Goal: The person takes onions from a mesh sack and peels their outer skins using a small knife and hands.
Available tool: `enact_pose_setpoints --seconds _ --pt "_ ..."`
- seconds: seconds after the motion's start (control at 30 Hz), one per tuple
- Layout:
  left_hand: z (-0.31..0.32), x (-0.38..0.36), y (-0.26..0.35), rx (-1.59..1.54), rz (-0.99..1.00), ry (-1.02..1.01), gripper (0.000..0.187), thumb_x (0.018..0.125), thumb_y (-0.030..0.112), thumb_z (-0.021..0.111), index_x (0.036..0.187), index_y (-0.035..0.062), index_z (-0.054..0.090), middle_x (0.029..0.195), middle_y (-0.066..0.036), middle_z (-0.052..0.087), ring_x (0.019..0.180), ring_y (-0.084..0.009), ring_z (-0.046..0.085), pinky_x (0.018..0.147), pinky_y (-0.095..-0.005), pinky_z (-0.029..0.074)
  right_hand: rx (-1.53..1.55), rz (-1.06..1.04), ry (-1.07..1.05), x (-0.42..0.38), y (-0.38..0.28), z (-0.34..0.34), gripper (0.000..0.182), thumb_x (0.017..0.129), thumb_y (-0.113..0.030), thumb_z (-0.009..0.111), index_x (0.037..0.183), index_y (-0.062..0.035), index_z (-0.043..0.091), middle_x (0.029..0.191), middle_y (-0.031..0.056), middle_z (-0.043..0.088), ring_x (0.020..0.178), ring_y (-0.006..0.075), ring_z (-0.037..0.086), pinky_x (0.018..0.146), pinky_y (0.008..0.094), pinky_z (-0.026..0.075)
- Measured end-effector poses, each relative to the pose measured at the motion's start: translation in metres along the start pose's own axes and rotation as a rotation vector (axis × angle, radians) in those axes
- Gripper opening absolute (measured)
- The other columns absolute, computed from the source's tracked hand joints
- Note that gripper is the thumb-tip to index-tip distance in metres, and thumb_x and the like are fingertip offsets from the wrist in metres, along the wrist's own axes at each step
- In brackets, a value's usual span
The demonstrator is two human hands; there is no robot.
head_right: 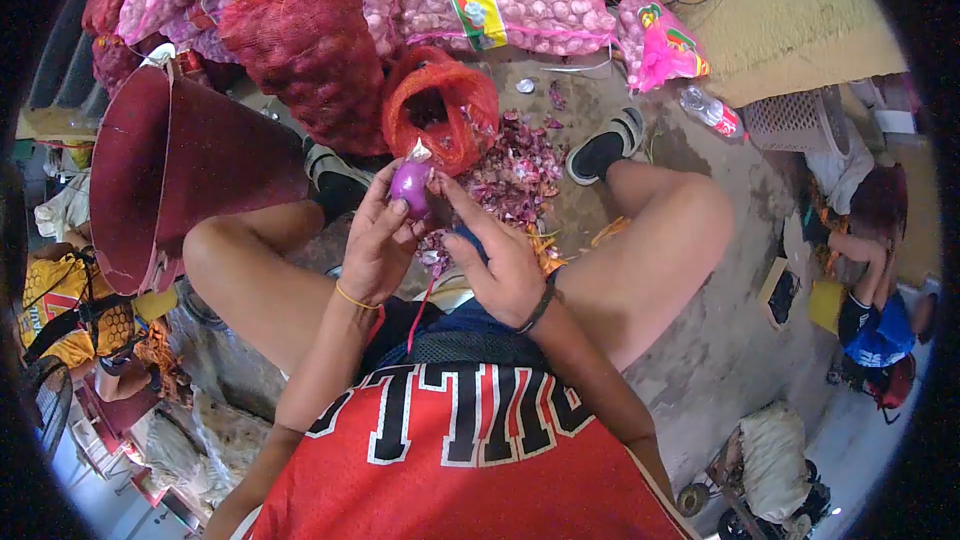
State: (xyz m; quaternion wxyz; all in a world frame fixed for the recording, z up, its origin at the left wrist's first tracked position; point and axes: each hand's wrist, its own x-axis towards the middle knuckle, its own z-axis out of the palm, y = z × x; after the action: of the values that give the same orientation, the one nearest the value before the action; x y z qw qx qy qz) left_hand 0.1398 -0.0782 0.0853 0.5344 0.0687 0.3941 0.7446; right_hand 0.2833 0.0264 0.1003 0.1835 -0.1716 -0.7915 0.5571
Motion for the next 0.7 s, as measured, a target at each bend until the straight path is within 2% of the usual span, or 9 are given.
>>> enact_pose_setpoints --seconds 0.07,0.13,0.2,0.27,0.37,0.47,0.57,0.67,0.7 --pt "0.001 0.000 0.000 0.010 0.022 0.006 0.061 0.087 0.018 0.067 0.138 0.0065 0.035 0.131 -0.008 0.050 0.115 -0.0179 0.054 0.093 -0.0319 0.047 0.040 -0.001 -0.009 0.000 0.001 -0.004 0.053 0.096 -0.016 0.049 0.144 0.0007 0.032 0.138 0.0189 0.050 0.127 0.0285 0.049 0.104 0.0334 0.037" --pt "-0.001 0.001 0.000 0.024 0.019 -0.007 0.063 0.085 0.016 0.068 0.138 0.0059 0.036 0.131 -0.008 0.049 0.114 -0.0173 0.053 0.093 -0.0306 0.047 0.274 0.214 -0.034 -0.007 -0.001 -0.005 0.052 0.097 -0.016 0.049 0.144 0.0002 0.034 0.123 0.0145 0.059 0.109 0.0213 0.058 0.091 0.0286 0.044" --pt "0.000 0.002 0.001 0.096 0.046 -0.010 0.064 0.084 0.015 0.069 0.138 0.0054 0.036 0.131 -0.008 0.048 0.114 -0.0169 0.052 0.093 -0.0297 0.046 0.501 0.322 -0.040 -0.011 -0.003 -0.004 0.050 0.098 -0.017 0.048 0.143 -0.0007 0.035 0.104 0.0082 0.060 0.088 0.0135 0.058 0.076 0.0235 0.044" --pt "0.002 0.003 0.002 0.228 0.102 -0.001 0.065 0.083 0.014 0.070 0.138 0.0048 0.037 0.131 -0.008 0.048 0.115 -0.0167 0.052 0.094 -0.0292 0.046 0.724 0.323 -0.028 -0.011 -0.005 -0.003 0.047 0.100 -0.018 0.046 0.143 -0.0018 0.037 0.083 -0.0001 0.055 0.066 0.0051 0.049 0.059 0.0180 0.039" --pt "-0.002 0.005 0.002 0.385 0.203 -0.025 0.065 0.082 0.013 0.070 0.138 0.0042 0.038 0.132 -0.008 0.047 0.116 -0.0165 0.051 0.095 -0.0277 0.045 0.819 0.285 0.016 -0.009 -0.009 0.003 0.046 0.101 -0.021 0.044 0.143 -0.0032 0.038 0.071 -0.0064 0.035 0.056 0.0023 0.027 0.050 0.0171 0.023" --pt "-0.003 0.002 0.005 0.314 0.136 0.007 0.063 0.084 0.017 0.070 0.137 0.0039 0.038 0.130 -0.008 0.049 0.114 -0.0174 0.052 0.097 -0.0303 0.045 0.790 0.294 -0.062 -0.010 -0.007 -0.001 0.046 0.101 -0.021 0.044 0.143 -0.0031 0.037 0.072 -0.0057 0.039 0.056 0.0027 0.032 0.051 0.0170 0.027" --pt "-0.006 0.002 0.012 -0.182 -0.075 0.042 0.060 0.086 0.022 0.069 0.135 0.0044 0.040 0.127 -0.008 0.052 0.111 -0.0181 0.055 0.098 -0.0326 0.045 0.753 0.273 -0.115 -0.015 -0.011 -0.004 0.047 0.100 -0.020 0.044 0.143 -0.0028 0.037 0.072 -0.0055 0.040 0.057 0.0026 0.033 0.051 0.0171 0.028" --pt "-0.007 -0.001 0.018 -0.113 -0.013 -0.021 0.058 0.088 0.028 0.066 0.135 0.0060 0.039 0.122 -0.008 0.055 0.109 -0.0196 0.057 0.099 -0.0364 0.045 0.684 0.287 -0.112 -0.016 -0.010 -0.006 0.051 0.100 -0.018 0.045 0.146 -0.0036 0.031 0.075 -0.0035 0.042 0.060 0.0031 0.035 0.052 0.0177 0.029" --pt "-0.001 -0.002 0.021 -0.086 -0.024 -0.029 0.061 0.085 0.019 0.070 0.135 0.0068 0.037 0.125 -0.008 0.052 0.113 -0.0194 0.054 0.100 -0.0381 0.044 0.691 0.302 -0.062 -0.015 -0.011 -0.003 0.052 0.100 -0.018 0.045 0.147 -0.0040 0.029 0.077 -0.0025 0.042 0.061 0.0036 0.036 0.052 0.0179 0.030"
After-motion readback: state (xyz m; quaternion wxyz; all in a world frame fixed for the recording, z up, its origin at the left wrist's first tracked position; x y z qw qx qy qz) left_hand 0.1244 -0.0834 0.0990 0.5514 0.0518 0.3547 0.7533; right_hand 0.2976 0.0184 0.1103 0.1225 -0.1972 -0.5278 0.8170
